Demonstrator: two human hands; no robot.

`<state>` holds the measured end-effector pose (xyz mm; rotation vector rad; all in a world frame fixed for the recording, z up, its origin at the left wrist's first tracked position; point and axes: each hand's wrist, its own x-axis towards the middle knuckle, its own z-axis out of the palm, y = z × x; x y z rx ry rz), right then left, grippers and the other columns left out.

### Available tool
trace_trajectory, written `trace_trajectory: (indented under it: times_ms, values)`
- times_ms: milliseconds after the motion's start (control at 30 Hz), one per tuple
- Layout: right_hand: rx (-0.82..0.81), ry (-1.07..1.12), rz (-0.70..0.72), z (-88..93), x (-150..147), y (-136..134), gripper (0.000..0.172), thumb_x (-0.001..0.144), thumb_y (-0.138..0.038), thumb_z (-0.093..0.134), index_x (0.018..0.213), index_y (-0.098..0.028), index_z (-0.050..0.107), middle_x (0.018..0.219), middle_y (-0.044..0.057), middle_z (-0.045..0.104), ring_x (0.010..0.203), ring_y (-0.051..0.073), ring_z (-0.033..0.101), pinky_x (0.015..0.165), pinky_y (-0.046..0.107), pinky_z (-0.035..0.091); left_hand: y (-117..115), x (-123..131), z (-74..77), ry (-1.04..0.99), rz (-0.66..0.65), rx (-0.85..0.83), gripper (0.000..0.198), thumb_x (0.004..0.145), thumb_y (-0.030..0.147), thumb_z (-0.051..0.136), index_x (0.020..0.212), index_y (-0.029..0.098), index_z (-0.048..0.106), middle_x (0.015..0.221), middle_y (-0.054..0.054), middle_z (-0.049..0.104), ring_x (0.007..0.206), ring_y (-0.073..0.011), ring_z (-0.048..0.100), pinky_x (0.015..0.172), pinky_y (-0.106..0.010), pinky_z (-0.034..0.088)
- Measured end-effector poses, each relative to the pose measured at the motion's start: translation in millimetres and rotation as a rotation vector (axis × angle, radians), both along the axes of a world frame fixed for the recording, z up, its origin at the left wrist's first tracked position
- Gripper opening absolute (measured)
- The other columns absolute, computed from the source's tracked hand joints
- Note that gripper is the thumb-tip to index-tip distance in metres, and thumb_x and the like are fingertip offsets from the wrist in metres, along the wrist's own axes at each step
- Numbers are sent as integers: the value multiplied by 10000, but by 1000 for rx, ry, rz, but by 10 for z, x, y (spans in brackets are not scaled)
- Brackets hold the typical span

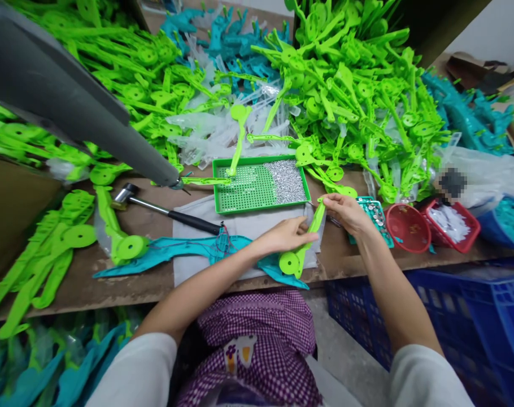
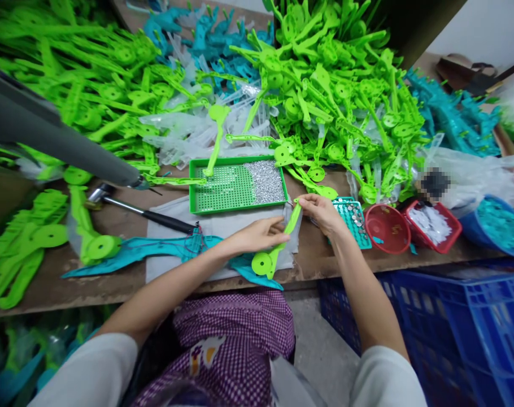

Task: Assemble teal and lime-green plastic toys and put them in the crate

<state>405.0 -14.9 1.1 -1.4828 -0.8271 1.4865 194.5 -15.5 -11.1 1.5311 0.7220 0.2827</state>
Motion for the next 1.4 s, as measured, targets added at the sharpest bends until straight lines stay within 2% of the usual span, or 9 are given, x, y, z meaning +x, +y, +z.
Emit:
trace_trajectory:
  times_ms: [200,333,500,700,900,1033,1167,1267,1400]
  values:
    - [38,-45,-27,-13,6,-27,414,540,-452,867,790,-179,681,725,18,693,645,125,630,683,277,525,56,350,-98,22,191,69,204,799,260,629,926,107,674,831,-67,686,746,-160,607,664,-264,453]
    - [38,-40,-4,26,-6,-60,399,580,-461,845,820,-186,684,758,25,697,681,134,641,707,279,525,66,359,-139,-51,229,-44,191,765,232,657,897,95,678,714,-20,630,626,-109,530,583,-228,387]
    - [-19,-17,90,7,-72,-127,381,644,-516,785,784,-186,658,754,19,685,697,140,633,706,285,517,119,348,-125,-143,260,-259,222,716,221,733,868,78,657,710,-21,619,619,-92,519,609,-230,390]
    - [-7,-78,46,-132,-92,-104,418,604,-550,786,748,-181,652,681,-16,642,616,109,571,614,243,457,113,275,-97,-91,120,-345,247,671,264,779,746,102,608,611,29,549,540,-72,447,524,-208,302]
    - [-8,-107,45,-133,-123,-62,428,592,-554,790,743,-176,658,661,-9,646,592,111,572,597,249,455,79,276,-26,-34,181,-344,193,708,221,717,663,121,558,585,44,500,516,-59,401,512,-218,270]
    - [-24,-88,54,-199,-147,-55,463,560,-597,782,716,-183,643,643,10,657,634,148,609,659,288,495,98,236,-36,-21,113,-301,171,759,259,676,741,108,598,616,32,528,535,-69,430,521,-213,300]
    - [-3,-119,19,-308,-118,43,492,549,-633,767,716,-190,633,647,10,659,628,152,607,650,292,506,117,-11,-76,20,33,-98,254,749,281,711,931,118,642,758,-18,624,642,-109,537,591,-232,399]
    - [15,-370,46,-324,-101,173,488,627,-674,692,680,-194,619,589,16,625,605,175,598,620,310,494,112,-205,-104,76,18,-16,390,702,253,748,1057,134,639,883,-53,677,764,-142,605,694,-260,459]
    - [148,-991,58,-172,-194,135,408,791,-588,594,811,-186,662,696,74,675,784,261,647,769,388,487,72,-274,-77,154,-24,48,326,696,280,742,983,140,677,830,-45,701,780,-157,623,710,-265,455]
